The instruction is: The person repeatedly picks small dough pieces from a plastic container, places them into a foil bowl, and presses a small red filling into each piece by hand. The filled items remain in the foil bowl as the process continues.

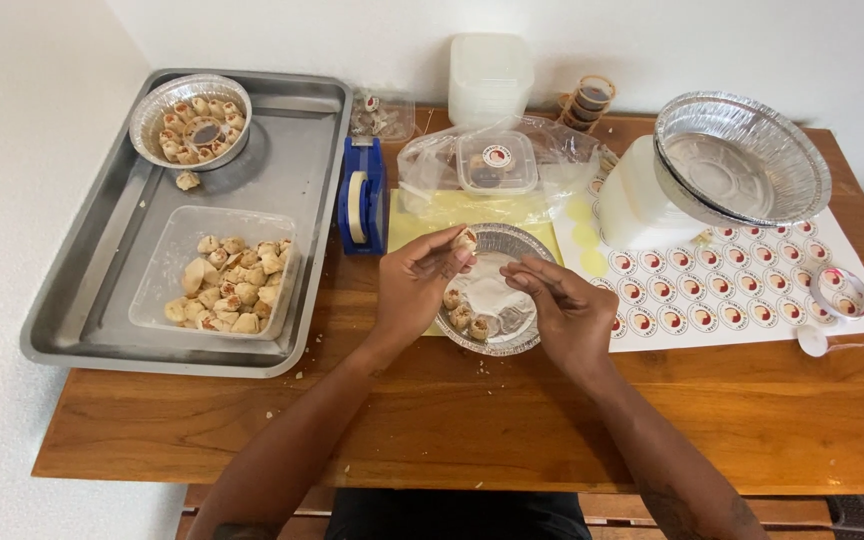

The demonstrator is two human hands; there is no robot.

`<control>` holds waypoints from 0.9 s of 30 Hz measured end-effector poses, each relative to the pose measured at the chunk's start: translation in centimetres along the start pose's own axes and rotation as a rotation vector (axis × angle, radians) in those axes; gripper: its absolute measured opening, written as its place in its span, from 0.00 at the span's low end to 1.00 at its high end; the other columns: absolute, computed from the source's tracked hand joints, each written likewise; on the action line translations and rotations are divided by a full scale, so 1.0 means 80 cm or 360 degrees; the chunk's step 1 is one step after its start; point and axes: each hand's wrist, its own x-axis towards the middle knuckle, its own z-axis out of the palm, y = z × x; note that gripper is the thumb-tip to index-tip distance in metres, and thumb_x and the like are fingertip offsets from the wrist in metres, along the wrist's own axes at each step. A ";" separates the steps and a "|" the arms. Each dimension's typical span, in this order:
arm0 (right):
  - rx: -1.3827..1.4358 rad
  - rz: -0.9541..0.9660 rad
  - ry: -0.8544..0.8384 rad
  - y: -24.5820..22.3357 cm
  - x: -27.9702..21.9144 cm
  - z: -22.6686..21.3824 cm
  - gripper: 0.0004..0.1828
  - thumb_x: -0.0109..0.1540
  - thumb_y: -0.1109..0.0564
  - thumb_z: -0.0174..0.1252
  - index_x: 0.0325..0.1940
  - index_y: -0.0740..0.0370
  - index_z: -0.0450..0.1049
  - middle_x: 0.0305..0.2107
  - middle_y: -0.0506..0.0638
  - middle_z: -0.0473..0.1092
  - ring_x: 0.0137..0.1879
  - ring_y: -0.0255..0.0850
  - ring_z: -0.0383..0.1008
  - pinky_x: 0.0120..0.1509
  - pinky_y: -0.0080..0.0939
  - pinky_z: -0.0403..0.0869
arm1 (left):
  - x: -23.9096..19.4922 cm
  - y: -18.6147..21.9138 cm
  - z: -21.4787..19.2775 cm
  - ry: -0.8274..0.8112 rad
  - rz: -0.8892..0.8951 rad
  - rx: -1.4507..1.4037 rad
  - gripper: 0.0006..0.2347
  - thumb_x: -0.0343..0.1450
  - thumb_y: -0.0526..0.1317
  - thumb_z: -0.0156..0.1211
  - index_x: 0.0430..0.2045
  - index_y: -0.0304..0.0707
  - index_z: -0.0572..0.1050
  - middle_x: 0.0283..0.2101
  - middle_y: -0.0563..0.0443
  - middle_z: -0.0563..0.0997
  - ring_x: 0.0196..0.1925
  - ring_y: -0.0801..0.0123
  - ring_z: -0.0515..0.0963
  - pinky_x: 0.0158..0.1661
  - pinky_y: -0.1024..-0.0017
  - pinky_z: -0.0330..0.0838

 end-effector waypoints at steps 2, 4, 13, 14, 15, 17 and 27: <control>-0.0012 0.0003 -0.0013 -0.002 0.000 -0.002 0.15 0.61 0.75 0.62 0.52 0.78 0.77 0.36 0.67 0.80 0.42 0.50 0.83 0.47 0.50 0.84 | -0.001 -0.003 0.000 0.0023 -0.0006 -0.0004 0.14 0.71 0.31 0.67 0.51 0.24 0.78 0.40 0.32 0.84 0.41 0.57 0.87 0.43 0.67 0.86; -0.0023 -0.0003 -0.0019 -0.001 0.000 -0.003 0.15 0.61 0.75 0.63 0.52 0.78 0.77 0.36 0.67 0.80 0.41 0.49 0.83 0.47 0.49 0.84 | -0.002 -0.004 -0.001 0.0038 -0.0003 -0.0006 0.14 0.71 0.31 0.67 0.51 0.24 0.78 0.40 0.32 0.84 0.41 0.57 0.87 0.43 0.68 0.86; -0.0138 -0.0111 0.0105 0.004 0.014 -0.017 0.10 0.61 0.77 0.61 0.46 0.79 0.78 0.32 0.70 0.78 0.36 0.55 0.83 0.41 0.54 0.85 | 0.004 0.001 -0.005 0.0184 0.0031 -0.0055 0.14 0.72 0.31 0.65 0.52 0.23 0.77 0.40 0.32 0.83 0.40 0.58 0.87 0.42 0.67 0.86; -0.0086 -0.0117 0.0147 0.014 0.017 -0.025 0.10 0.63 0.77 0.59 0.48 0.78 0.78 0.33 0.70 0.78 0.37 0.54 0.82 0.44 0.54 0.85 | 0.005 0.000 -0.006 0.0192 0.0047 -0.0031 0.14 0.73 0.31 0.64 0.52 0.23 0.77 0.40 0.32 0.83 0.40 0.58 0.87 0.42 0.67 0.86; -0.0036 -0.0123 0.0192 0.023 0.020 -0.034 0.11 0.64 0.77 0.58 0.50 0.77 0.77 0.34 0.69 0.78 0.38 0.53 0.82 0.47 0.54 0.85 | 0.006 -0.001 -0.007 0.0197 0.0063 -0.0010 0.14 0.73 0.32 0.63 0.52 0.23 0.77 0.40 0.32 0.83 0.40 0.57 0.87 0.42 0.66 0.86; -0.0049 -0.0108 0.0217 0.043 0.027 -0.053 0.09 0.65 0.77 0.59 0.49 0.78 0.77 0.34 0.69 0.78 0.40 0.53 0.82 0.48 0.54 0.85 | 0.006 0.001 -0.006 0.0189 0.0046 0.0002 0.14 0.73 0.32 0.63 0.52 0.23 0.77 0.41 0.32 0.83 0.40 0.58 0.87 0.43 0.66 0.86; -0.0507 -0.0083 0.0281 0.050 0.036 -0.067 0.07 0.64 0.78 0.65 0.44 0.77 0.81 0.33 0.69 0.78 0.41 0.58 0.81 0.47 0.53 0.82 | 0.003 -0.007 -0.004 0.0166 -0.0006 0.0023 0.14 0.73 0.31 0.64 0.52 0.23 0.77 0.41 0.32 0.84 0.41 0.58 0.87 0.43 0.66 0.85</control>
